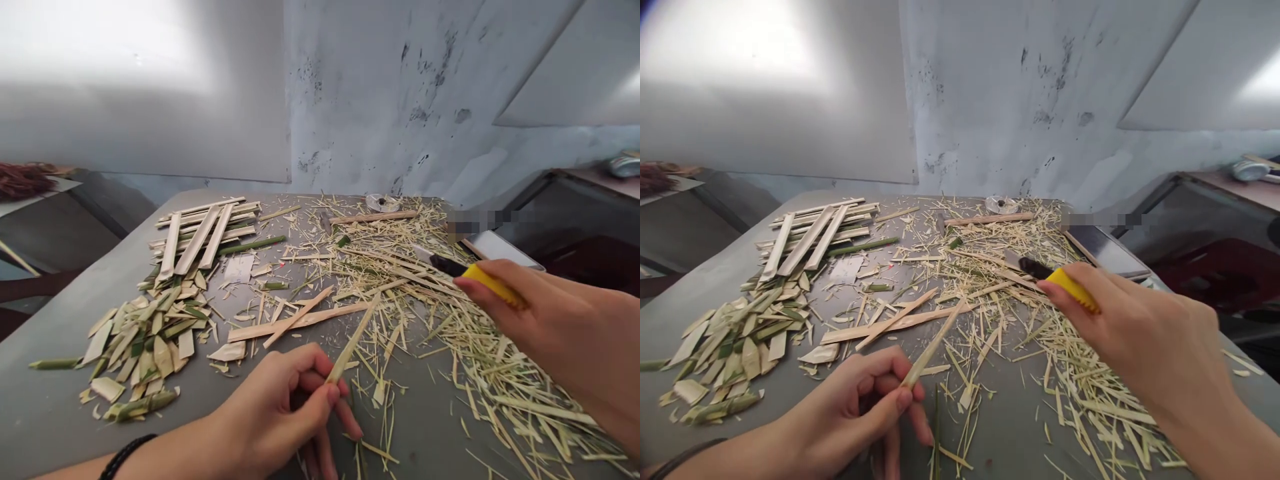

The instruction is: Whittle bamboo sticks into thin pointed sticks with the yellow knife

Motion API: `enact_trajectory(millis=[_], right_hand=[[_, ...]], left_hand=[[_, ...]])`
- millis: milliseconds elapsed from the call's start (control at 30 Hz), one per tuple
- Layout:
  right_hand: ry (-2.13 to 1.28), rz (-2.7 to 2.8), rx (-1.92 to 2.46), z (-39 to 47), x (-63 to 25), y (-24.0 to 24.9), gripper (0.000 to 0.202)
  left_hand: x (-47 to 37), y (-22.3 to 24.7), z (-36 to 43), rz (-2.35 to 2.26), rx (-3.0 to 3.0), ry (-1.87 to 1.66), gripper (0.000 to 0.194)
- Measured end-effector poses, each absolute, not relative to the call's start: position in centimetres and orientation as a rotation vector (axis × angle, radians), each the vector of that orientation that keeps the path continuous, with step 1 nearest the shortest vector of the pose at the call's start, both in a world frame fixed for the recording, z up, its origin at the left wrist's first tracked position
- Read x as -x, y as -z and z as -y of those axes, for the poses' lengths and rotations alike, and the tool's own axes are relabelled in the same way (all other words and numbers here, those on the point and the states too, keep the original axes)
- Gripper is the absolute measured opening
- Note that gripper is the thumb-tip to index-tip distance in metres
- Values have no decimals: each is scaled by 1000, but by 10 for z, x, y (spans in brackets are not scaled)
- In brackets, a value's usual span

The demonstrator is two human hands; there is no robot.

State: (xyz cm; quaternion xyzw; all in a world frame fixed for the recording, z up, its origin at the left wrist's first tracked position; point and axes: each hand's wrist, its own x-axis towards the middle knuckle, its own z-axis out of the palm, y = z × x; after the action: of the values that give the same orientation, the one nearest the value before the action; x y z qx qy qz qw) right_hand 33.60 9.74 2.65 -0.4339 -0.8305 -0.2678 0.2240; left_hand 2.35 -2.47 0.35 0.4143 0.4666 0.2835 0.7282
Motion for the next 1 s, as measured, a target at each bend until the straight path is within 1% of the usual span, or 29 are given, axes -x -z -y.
enact_trajectory(millis=[67,167,300,433,500,600,667,700,733,800,900,1000], right_hand=[[499,2386,942,-90,-329,-29,32],[211,2546,669,-79,-310,-26,30],[156,2613,562,-71,-293,-20,27],[142,2608,595,-68,-286,-13,30],[235,2585,674,-70,-287,-10,36],[641,2434,984,-81,-298,-12,48],[882,2282,1179,-89,-309,-17,47],[915,2233,1210,-91,-313,-20,44],[880,2218,1179,-92,-316,-23,38],[668,2284,989,-88,-315,-26,30],[294,2467,707,-76,-300,-21,31],[114,2564,667,-65,-286,-11,31]], left_hand=[[-22,-3,22,-982,-891,-652,62],[-19,-3,20,-940,-879,-688,55],[-18,-1,21,-918,-879,-704,50],[-19,-1,21,-940,-876,-701,53],[-20,-3,21,-957,-883,-695,55],[-22,-5,23,-972,-918,-609,62],[-22,-4,25,-971,-924,-571,64],[-22,-4,25,-964,-915,-581,63],[-21,-3,25,-950,-900,-604,61],[-19,-1,24,-906,-883,-646,54],[-16,-1,22,-881,-881,-689,46],[-16,-4,20,-878,-882,-712,44]])
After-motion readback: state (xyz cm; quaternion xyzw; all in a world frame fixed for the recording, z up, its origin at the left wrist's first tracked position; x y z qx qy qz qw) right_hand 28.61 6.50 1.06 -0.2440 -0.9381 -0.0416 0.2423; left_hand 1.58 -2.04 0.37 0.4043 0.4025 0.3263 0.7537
